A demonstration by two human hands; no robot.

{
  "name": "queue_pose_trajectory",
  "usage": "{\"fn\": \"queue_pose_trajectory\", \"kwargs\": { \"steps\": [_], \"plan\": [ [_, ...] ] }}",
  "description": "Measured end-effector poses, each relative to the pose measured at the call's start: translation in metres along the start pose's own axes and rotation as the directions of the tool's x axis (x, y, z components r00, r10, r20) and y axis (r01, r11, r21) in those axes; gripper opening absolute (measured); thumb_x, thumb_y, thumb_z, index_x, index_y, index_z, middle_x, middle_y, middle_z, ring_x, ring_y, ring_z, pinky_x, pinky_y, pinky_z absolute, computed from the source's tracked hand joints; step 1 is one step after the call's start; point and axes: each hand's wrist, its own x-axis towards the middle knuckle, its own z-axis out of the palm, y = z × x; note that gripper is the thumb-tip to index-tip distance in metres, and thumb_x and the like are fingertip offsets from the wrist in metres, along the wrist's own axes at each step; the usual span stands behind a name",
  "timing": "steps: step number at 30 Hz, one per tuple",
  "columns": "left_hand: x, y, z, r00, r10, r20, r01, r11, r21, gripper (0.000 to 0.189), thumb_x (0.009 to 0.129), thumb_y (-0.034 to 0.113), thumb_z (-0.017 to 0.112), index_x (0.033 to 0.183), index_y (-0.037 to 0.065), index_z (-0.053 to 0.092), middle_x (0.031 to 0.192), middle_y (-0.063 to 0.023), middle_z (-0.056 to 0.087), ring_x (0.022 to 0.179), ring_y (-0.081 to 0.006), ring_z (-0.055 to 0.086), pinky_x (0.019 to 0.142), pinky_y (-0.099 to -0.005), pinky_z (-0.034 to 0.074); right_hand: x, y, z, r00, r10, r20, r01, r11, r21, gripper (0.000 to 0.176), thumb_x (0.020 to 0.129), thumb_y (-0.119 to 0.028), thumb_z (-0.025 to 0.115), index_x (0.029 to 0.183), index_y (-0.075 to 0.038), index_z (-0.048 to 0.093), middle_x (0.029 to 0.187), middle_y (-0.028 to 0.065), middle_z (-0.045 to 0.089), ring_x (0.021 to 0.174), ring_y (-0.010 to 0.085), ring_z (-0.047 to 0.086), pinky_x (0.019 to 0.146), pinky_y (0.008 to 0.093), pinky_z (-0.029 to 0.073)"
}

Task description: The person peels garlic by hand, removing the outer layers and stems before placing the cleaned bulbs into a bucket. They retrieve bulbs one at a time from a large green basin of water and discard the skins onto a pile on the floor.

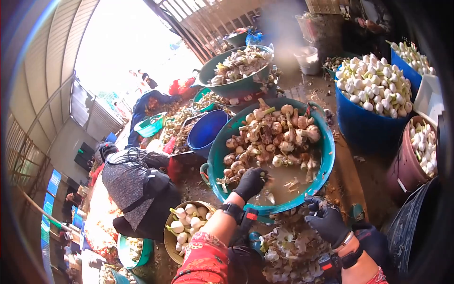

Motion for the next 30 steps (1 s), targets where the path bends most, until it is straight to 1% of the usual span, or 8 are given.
{"fn": "queue_pose_trajectory", "kwargs": {
  "steps": [3, 4, 6, 11, 13, 15, 18, 30],
  "plan": [
    [-0.031, 0.088, -0.025, 0.991, -0.065, 0.115, 0.127, 0.707, -0.696, 0.023, 0.089, 0.010, 0.060, 0.111, 0.002, 0.059, 0.089, -0.0004, 0.066, 0.078, -0.0086, 0.059, 0.072, -0.0223, 0.047, -0.002, -0.023, 0.012, 0.998, 0.035, 0.055, -0.061, 0.786, 0.615, 0.066, 0.072, 0.009, 0.062, 0.132, -0.005, 0.040, 0.120, 0.0073, 0.053, 0.088, 0.0142, 0.057, 0.075, 0.0294, 0.050],
    [-0.044, 0.114, -0.030, 0.973, -0.111, 0.203, 0.223, 0.683, -0.696, 0.025, 0.089, 0.010, 0.060, 0.114, 0.004, 0.059, 0.093, -0.0001, 0.064, 0.081, -0.0084, 0.057, 0.075, -0.0206, 0.046, 0.001, -0.018, 0.016, 0.998, 0.019, 0.065, -0.055, 0.788, 0.613, 0.066, 0.072, 0.009, 0.062, 0.132, -0.005, 0.040, 0.120, 0.0073, 0.053, 0.088, 0.0142, 0.057, 0.075, 0.0294, 0.050],
    [-0.074, 0.156, -0.023, 0.970, -0.028, 0.240, 0.235, 0.335, -0.912, 0.029, 0.090, 0.011, 0.058, 0.118, 0.004, 0.057, 0.103, -0.0035, 0.062, 0.090, -0.0079, 0.056, 0.079, -0.0218, 0.045, 0.006, -0.006, 0.026, 0.993, -0.102, -0.068, 0.120, 0.707, 0.697, 0.065, 0.073, 0.008, 0.064, 0.132, -0.004, 0.039, 0.123, 0.0085, 0.051, 0.101, 0.0151, 0.055, 0.088, 0.0293, 0.047],
    [-0.093, 0.175, -0.016, 0.962, -0.115, 0.247, 0.262, 0.143, -0.954, 0.034, 0.090, 0.012, 0.059, 0.122, -0.001, 0.053, 0.108, -0.0058, 0.061, 0.096, -0.0109, 0.058, 0.086, -0.0263, 0.048, -0.008, -0.009, 0.021, 0.975, -0.204, -0.090, 0.216, 0.763, 0.609, 0.063, 0.072, 0.000, 0.072, 0.128, -0.003, 0.044, 0.121, 0.0061, 0.053, 0.109, 0.0176, 0.053, 0.095, 0.0318, 0.043],
    [-0.094, 0.171, -0.005, 0.968, -0.130, 0.213, 0.232, 0.147, -0.962, 0.033, 0.090, 0.013, 0.060, 0.119, 0.000, 0.055, 0.106, -0.0033, 0.062, 0.095, -0.0091, 0.058, 0.084, -0.0250, 0.047, -0.004, 0.008, 0.027, 0.947, -0.265, -0.179, 0.319, 0.829, 0.459, 0.060, 0.071, -0.002, 0.074, 0.125, -0.003, 0.047, 0.120, 0.0073, 0.054, 0.108, 0.0189, 0.054, 0.094, 0.0326, 0.044],
    [-0.092, 0.165, 0.002, 0.969, -0.149, 0.196, 0.212, 0.106, -0.971, 0.029, 0.090, 0.015, 0.060, 0.115, 0.002, 0.057, 0.103, -0.0002, 0.062, 0.091, -0.0071, 0.057, 0.080, -0.0234, 0.047, -0.004, 0.000, 0.024, 0.839, -0.454, -0.301, 0.481, 0.877, 0.018, 0.054, 0.068, -0.008, 0.079, 0.117, -0.002, 0.055, 0.113, 0.0110, 0.058, 0.105, 0.0238, 0.056, 0.092, 0.0350, 0.045],
    [-0.090, 0.159, 0.014, 0.944, -0.228, 0.239, 0.250, 0.023, -0.968, 0.028, 0.090, 0.016, 0.060, 0.114, 0.002, 0.058, 0.101, 0.0006, 0.062, 0.089, -0.0066, 0.057, 0.078, -0.0232, 0.047, 0.000, 0.003, 0.028, 0.769, -0.515, -0.379, 0.495, 0.855, -0.157, 0.057, 0.066, -0.011, 0.080, 0.117, -0.002, 0.055, 0.111, 0.0120, 0.058, 0.103, 0.0259, 0.057, 0.092, 0.0360, 0.045],
    [-0.090, 0.155, 0.009, 0.960, -0.202, 0.192, 0.235, 0.218, -0.947, 0.029, 0.090, 0.014, 0.060, 0.115, -0.002, 0.058, 0.104, -0.0034, 0.062, 0.092, -0.0101, 0.058, 0.082, -0.0256, 0.048, -0.007, -0.006, 0.030, 0.803, -0.483, -0.349, 0.451, 0.876, -0.172, 0.052, 0.070, -0.013, 0.078, 0.116, -0.001, 0.055, 0.107, 0.0132, 0.058, 0.099, 0.0245, 0.058, 0.088, 0.0346, 0.046]
  ]
}}
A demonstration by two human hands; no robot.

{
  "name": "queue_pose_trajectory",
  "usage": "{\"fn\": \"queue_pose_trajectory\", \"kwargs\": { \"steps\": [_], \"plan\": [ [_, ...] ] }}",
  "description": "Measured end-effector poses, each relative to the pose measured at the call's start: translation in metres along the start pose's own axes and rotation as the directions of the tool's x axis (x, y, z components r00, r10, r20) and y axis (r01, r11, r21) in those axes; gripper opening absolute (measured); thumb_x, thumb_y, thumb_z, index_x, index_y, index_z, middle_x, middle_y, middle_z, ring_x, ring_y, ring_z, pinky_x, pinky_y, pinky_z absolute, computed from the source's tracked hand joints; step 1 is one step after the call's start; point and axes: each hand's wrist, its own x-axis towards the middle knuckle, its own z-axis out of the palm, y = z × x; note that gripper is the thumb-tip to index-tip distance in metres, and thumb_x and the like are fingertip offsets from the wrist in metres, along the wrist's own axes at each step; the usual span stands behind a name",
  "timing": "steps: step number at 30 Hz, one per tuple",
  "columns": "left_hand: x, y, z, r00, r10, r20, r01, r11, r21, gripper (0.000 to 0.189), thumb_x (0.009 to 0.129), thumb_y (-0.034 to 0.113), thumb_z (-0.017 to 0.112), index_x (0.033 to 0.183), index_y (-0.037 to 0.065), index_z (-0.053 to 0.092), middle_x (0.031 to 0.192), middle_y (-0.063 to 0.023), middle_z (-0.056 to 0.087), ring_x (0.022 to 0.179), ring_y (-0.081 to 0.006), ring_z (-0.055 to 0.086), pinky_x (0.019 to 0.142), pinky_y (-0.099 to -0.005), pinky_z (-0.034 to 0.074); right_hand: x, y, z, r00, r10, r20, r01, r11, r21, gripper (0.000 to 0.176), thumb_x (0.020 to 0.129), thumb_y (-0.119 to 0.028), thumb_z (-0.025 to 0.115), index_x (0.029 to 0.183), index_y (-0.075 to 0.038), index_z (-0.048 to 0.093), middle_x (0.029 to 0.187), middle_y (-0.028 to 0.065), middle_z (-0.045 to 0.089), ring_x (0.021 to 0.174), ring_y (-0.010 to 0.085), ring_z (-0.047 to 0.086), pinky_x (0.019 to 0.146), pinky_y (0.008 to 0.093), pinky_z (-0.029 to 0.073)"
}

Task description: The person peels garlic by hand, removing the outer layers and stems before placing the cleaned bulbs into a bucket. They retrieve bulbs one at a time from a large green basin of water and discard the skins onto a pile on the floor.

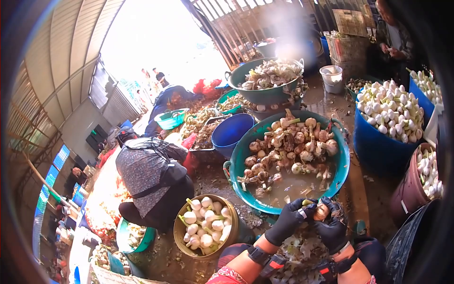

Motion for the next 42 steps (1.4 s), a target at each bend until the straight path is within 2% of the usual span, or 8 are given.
{"fn": "queue_pose_trajectory", "kwargs": {
  "steps": [12, 16, 19, 26, 28, 30, 32, 42],
  "plan": [
    [0.001, -0.002, -0.003, 0.999, 0.029, 0.021, -0.032, 0.992, 0.123, 0.024, 0.090, 0.006, 0.055, 0.113, -0.001, 0.058, 0.100, 0.0002, 0.061, 0.086, -0.0081, 0.056, 0.076, -0.0236, 0.047, 0.002, -0.004, 0.000, 0.893, 0.416, 0.174, -0.419, 0.621, 0.662, 0.053, 0.070, -0.002, 0.074, 0.119, 0.001, 0.052, 0.112, 0.0081, 0.057, 0.097, 0.0145, 0.056, 0.088, 0.0306, 0.047],
    [0.001, -0.004, -0.001, 0.996, 0.092, -0.014, -0.088, 0.976, 0.199, 0.023, 0.088, 0.005, 0.055, 0.110, 0.000, 0.059, 0.093, -0.0026, 0.063, 0.082, -0.0100, 0.057, 0.072, -0.0256, 0.047, 0.004, 0.011, -0.009, 0.839, 0.478, 0.260, -0.529, 0.605, 0.595, 0.042, 0.079, -0.012, 0.067, 0.117, -0.001, 0.053, 0.106, 0.0095, 0.060, 0.090, 0.0165, 0.059, 0.081, 0.0310, 0.050],
    [0.001, -0.003, -0.004, 0.930, 0.356, 0.089, -0.307, 0.624, 0.719, 0.021, 0.077, 0.003, 0.059, 0.098, 0.001, 0.058, 0.082, -0.0145, 0.059, 0.076, -0.0251, 0.059, 0.067, -0.0345, 0.047, 0.003, 0.028, -0.015, 0.613, 0.473, 0.633, -0.696, -0.058, 0.716, 0.034, 0.085, -0.031, 0.052, 0.107, -0.005, 0.058, 0.100, 0.0125, 0.062, 0.077, 0.0239, 0.060, 0.060, 0.0337, 0.049],
    [-0.002, -0.007, 0.000, 0.849, 0.457, 0.263, -0.489, 0.494, 0.719, 0.033, 0.068, 0.006, 0.069, 0.100, 0.005, 0.060, 0.084, -0.0140, 0.061, 0.078, -0.0317, 0.061, 0.068, -0.0358, 0.049, -0.015, 0.023, -0.017, 0.236, 0.434, 0.870, -0.866, -0.312, 0.390, 0.041, 0.082, -0.035, 0.053, 0.112, -0.007, 0.053, 0.090, 0.0105, 0.058, 0.065, 0.0250, 0.048, 0.052, 0.0312, 0.036],
    [0.001, -0.020, -0.006, 0.846, 0.455, 0.278, -0.503, 0.508, 0.699, 0.039, 0.072, 0.007, 0.069, 0.109, 0.005, 0.060, 0.090, -0.0085, 0.064, 0.079, -0.0228, 0.063, 0.069, -0.0327, 0.050, -0.011, 0.018, -0.022, 0.258, 0.310, 0.915, -0.876, -0.325, 0.357, 0.042, 0.082, -0.035, 0.054, 0.113, -0.007, 0.052, 0.093, 0.0107, 0.058, 0.068, 0.0247, 0.050, 0.053, 0.0309, 0.038],
    [0.001, -0.023, -0.007, 0.970, 0.241, 0.024, -0.227, 0.868, 0.442, 0.033, 0.081, 0.009, 0.061, 0.113, 0.001, 0.057, 0.101, -0.0060, 0.064, 0.087, -0.0174, 0.061, 0.074, -0.0298, 0.049, -0.011, 0.019, -0.023, 0.275, 0.184, 0.944, -0.884, -0.337, 0.323, 0.043, 0.083, -0.036, 0.054, 0.115, -0.007, 0.051, 0.096, 0.0108, 0.059, 0.072, 0.0245, 0.053, 0.055, 0.0305, 0.039],
    [-0.005, -0.012, -0.004, 0.999, 0.021, -0.036, -0.026, 0.990, -0.137, 0.035, 0.090, 0.017, 0.056, 0.120, -0.002, 0.054, 0.101, -0.0028, 0.062, 0.091, -0.0086, 0.056, 0.078, -0.0253, 0.049, -0.010, 0.026, -0.019, 0.529, 0.423, 0.736, -0.755, -0.160, 0.635, 0.042, 0.084, -0.035, 0.055, 0.116, -0.009, 0.051, 0.102, 0.0104, 0.060, 0.082, 0.0229, 0.058, 0.060, 0.0324, 0.045],
    [-0.009, 0.003, 0.006, 0.995, -0.049, 0.091, 0.070, 0.969, -0.239, 0.038, 0.085, 0.012, 0.061, 0.122, 0.000, 0.055, 0.101, -0.0028, 0.062, 0.090, -0.0094, 0.057, 0.080, -0.0240, 0.047, 0.000, 0.028, -0.011, 0.667, 0.396, 0.631, -0.695, 0.023, 0.719, 0.037, 0.081, -0.012, 0.058, 0.113, 0.004, 0.055, 0.103, 0.0125, 0.062, 0.098, 0.0252, 0.059, 0.091, 0.0373, 0.046]
  ]
}}
